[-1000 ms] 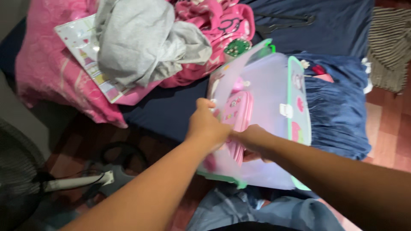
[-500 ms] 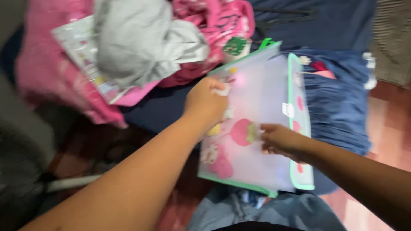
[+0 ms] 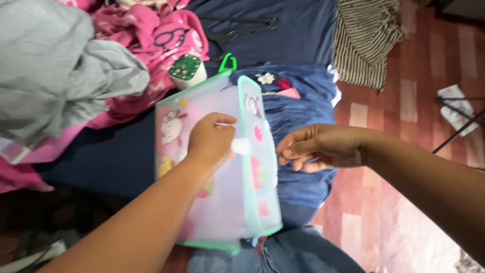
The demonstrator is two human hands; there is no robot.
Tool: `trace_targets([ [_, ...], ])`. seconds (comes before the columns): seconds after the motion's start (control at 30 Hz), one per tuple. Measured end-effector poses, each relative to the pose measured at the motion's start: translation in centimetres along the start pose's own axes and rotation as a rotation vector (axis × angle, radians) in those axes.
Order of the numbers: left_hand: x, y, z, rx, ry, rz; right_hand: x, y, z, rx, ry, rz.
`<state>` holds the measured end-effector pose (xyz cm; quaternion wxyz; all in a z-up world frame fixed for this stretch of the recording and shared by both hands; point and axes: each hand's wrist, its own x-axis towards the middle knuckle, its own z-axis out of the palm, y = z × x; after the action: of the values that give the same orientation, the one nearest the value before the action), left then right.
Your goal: The person sits on a bed and packs a small pink backpack. They open a translucent document pouch, open a pink pencil case, unscrew and re-cap a small spray bottle, place the pencil case and spray bottle into the pouch, put a notebook into the pouch, close it, and then handle clothing items and the backpack, tucking a cloth item into the backpack.
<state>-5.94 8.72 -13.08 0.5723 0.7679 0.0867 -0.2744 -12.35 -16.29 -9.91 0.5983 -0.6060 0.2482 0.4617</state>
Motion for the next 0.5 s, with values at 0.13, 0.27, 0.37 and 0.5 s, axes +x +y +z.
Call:
trace_targets([
  [0.13,1.4,1.3,2.5,0.041,0.136,0.100,2.3,-0.2,-7.3,-0.169,0.268,-0.113],
  [0.27,2.9,0.9,4.4,-0.093,0.099,-0.047,6.6,-1.4,-13.6,-0.134,0.436,-0.249],
  [0.37,3.4,-0.3,5.6,-0.127,0.113,-0.077,10.9,-2.3,-16.6,-0.213,0.538,-0.212],
  [0.5,3.4,-1.9,5.1,-0.110,0.100,-0.115,16.7,-2.4,-18.9,-0.229,0.499,-0.185],
])
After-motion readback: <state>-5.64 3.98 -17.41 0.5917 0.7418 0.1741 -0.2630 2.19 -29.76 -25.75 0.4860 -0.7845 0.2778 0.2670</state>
